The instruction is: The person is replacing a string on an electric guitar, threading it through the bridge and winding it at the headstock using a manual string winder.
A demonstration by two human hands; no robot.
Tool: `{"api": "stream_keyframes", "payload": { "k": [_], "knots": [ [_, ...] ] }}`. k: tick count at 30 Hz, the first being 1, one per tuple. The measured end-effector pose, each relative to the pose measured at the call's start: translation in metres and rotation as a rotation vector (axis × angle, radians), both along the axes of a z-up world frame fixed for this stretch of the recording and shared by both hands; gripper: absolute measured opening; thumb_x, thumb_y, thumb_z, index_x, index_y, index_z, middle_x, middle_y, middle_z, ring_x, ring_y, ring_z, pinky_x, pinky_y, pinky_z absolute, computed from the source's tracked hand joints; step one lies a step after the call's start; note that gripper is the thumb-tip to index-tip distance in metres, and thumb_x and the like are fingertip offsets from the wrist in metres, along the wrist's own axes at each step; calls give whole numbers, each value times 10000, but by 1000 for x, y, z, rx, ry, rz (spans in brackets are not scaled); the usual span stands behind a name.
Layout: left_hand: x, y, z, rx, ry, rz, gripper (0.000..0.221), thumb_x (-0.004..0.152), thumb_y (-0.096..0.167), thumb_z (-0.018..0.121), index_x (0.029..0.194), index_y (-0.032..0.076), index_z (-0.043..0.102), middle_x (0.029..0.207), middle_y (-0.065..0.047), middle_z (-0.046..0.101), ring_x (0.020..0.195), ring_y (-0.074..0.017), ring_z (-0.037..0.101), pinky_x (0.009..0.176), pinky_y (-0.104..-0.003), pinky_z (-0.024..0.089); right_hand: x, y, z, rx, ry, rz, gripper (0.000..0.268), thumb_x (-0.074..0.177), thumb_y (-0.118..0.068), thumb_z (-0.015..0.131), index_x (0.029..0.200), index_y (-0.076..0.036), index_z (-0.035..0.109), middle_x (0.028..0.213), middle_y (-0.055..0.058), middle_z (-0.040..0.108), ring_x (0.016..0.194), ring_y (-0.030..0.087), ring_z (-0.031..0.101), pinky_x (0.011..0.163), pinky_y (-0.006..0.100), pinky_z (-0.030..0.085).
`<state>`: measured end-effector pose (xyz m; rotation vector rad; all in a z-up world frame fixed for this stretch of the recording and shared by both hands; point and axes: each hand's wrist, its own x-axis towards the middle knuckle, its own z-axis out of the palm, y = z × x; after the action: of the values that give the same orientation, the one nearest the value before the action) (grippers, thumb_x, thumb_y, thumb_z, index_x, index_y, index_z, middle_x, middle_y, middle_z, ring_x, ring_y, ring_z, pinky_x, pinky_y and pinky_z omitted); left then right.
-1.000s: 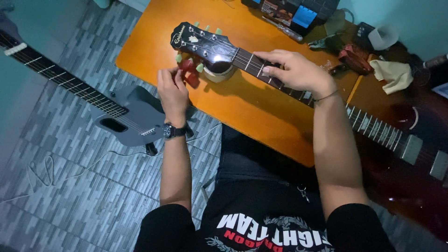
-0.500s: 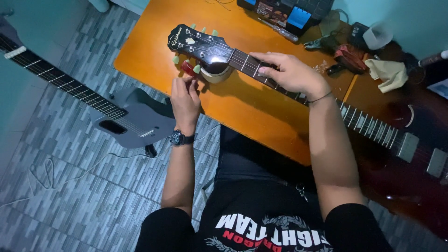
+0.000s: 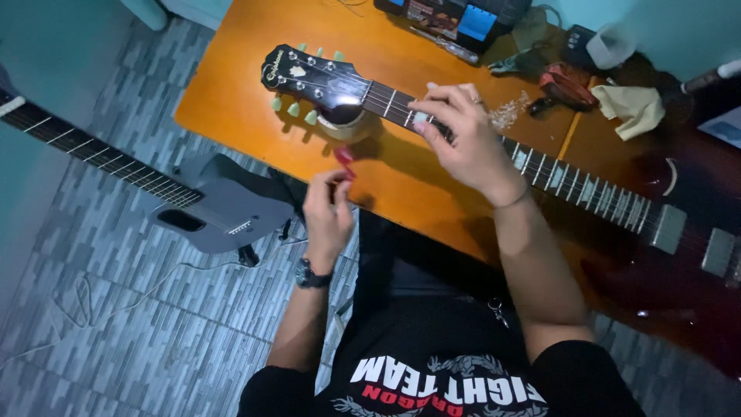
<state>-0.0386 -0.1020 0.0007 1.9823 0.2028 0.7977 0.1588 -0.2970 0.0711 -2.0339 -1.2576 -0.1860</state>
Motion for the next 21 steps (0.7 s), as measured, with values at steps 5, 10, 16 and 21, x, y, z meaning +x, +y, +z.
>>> {"api": "stream_keyframes", "payload": {
  "k": [5,10,16,21],
  "knots": [
    [29,-51,35,106,-148,-186,226,968,32,662,1194,28,655,1086,-101,653,969,-351,672,813,-393,577,-49,-10,51,123,492,2,360,975,-247,754,1277,-64,683,1086,133,677,999,274,692,774,322,534],
    [82,-74,50,199,-256,-271,217,984,86,679,1199,56,668,1055,-87,673,953,-336,665,831,-403,555,-27,-37,55,301,766,-71,199,1023,-124,694,1177,3,695,900,149,703,750,163,717,514,232,532],
    [92,-82,45,337,-102,-166,454,1007,190,755,1378,51,532,1344,-155,577,1245,-318,580,1017,-446,480,51,-77,42,111,753,-390,162,1100,-98,516,1209,-39,620,1056,83,696,912,166,703,758,250,601],
    [82,-89,31,518,-53,-113,311,1073,232,628,1357,106,608,1508,-67,535,1398,-285,493,1101,-437,342,70,-66,50,-292,765,-637,231,1103,-202,465,1235,-87,616,1066,55,678,924,131,675,759,261,551]
  ]
}}
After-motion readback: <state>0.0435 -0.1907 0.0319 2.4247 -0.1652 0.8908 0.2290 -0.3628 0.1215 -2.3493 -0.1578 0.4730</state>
